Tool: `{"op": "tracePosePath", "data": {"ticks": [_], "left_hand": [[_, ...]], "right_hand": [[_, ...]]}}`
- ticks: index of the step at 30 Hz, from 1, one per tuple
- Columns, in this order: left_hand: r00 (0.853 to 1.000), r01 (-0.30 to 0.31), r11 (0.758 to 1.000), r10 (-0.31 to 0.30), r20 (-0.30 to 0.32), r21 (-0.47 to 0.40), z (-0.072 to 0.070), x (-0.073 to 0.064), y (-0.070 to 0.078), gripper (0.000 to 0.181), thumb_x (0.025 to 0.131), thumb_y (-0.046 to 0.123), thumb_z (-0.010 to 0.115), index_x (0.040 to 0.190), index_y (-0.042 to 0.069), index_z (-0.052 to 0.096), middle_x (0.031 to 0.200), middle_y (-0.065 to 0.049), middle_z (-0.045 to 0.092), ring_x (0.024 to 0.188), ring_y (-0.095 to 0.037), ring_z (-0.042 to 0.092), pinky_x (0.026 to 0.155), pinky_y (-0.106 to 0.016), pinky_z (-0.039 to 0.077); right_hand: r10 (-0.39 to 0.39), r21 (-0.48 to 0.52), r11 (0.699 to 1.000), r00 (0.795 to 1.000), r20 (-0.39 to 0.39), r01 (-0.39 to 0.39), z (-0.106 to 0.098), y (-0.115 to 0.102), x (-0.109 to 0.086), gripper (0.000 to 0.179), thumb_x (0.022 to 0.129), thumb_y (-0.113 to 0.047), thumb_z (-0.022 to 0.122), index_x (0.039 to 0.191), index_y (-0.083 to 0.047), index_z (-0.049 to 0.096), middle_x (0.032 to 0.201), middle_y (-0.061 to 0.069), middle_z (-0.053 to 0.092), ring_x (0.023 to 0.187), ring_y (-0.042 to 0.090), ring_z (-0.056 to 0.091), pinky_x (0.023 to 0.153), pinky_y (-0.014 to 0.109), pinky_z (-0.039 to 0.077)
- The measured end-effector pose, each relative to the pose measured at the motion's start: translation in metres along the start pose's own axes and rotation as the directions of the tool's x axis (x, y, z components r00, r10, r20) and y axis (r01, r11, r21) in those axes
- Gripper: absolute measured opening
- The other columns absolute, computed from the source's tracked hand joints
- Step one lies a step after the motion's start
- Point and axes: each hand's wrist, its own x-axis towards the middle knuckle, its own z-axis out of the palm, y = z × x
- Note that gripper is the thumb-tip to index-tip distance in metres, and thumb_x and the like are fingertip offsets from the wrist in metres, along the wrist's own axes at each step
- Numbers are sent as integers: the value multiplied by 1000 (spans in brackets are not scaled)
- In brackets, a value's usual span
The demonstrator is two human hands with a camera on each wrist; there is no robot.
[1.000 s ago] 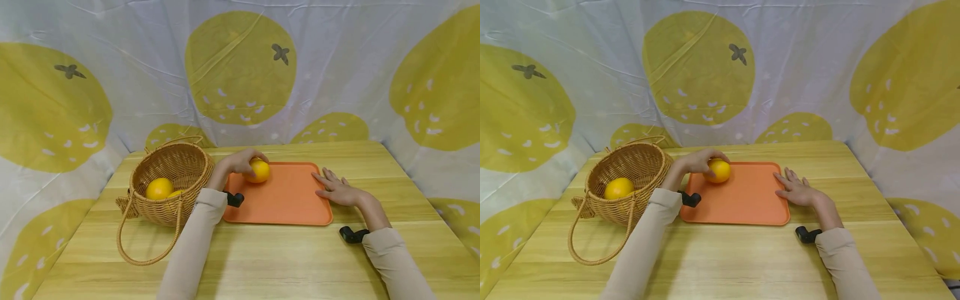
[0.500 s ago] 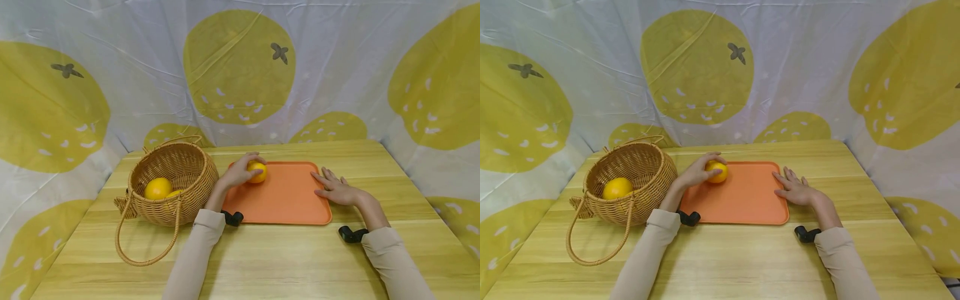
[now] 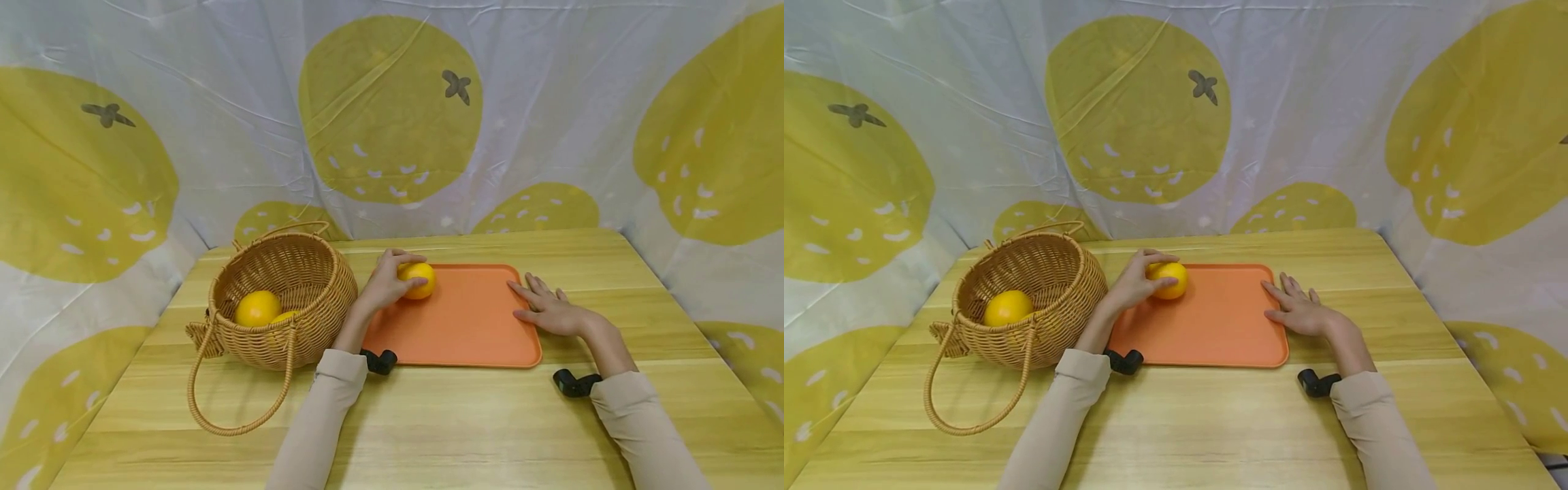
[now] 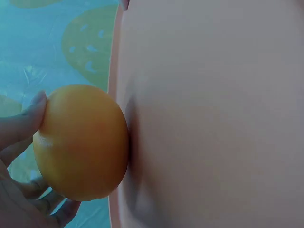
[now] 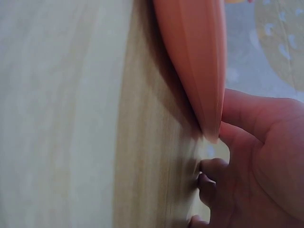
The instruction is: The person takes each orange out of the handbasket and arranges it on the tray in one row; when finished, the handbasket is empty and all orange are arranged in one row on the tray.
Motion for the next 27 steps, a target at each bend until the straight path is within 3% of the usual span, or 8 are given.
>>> {"op": "tracePosePath", "data": {"ticks": [4, 7, 17, 20, 27], "left_hand": [[1000, -19, 999, 18, 2, 45, -2, 0, 3, 51, 91, 14, 81, 137, 5, 65, 142, -18, 55, 136, -38, 48, 116, -52, 39], [999, -30, 999, 29, 19, 33, -3, 0, 4, 53, 90, 11, 80, 139, 1, 62, 148, -20, 52, 141, -39, 48, 119, -53, 38], [989, -21, 1000, 21, 144, 2, -9, -5, 4, 52, 101, 6, 64, 152, 8, 53, 159, -22, 39, 147, -42, 41, 122, -55, 33], [984, -16, 999, 21, 175, -30, -8, -5, 4, 53, 101, 9, 65, 152, 9, 52, 163, -22, 33, 145, -42, 43, 119, -55, 38], [995, 0, 1000, 2, 95, -16, 0, -2, 0, 59, 88, 14, 84, 143, 14, 62, 148, -19, 46, 125, -39, 53, 106, -53, 48]], "right_hand": [[2, -3, 1000, 1000, 0, -2, 0, 0, 0, 74, 109, -39, 50, 166, -4, 16, 168, 34, -13, 155, 54, -15, 114, 76, -15], [1, -3, 1000, 1000, 0, -1, 0, -1, 0, 75, 109, -39, 50, 166, -3, 16, 168, 34, -13, 155, 54, -15, 114, 76, -15], [-2, 3, 1000, 1000, 0, 2, 0, -2, 0, 75, 109, -39, 50, 166, -3, 16, 168, 35, -13, 154, 54, -15, 114, 76, -15], [-1, 3, 1000, 1000, -1, 1, 0, -2, 0, 75, 109, -38, 50, 166, -3, 16, 168, 34, -13, 155, 54, -15, 114, 76, -15], [2, 6, 1000, 1000, -4, -2, 0, -3, -1, 74, 110, -37, 50, 165, -2, 16, 168, 35, -13, 154, 55, -15, 114, 76, -15]]}}
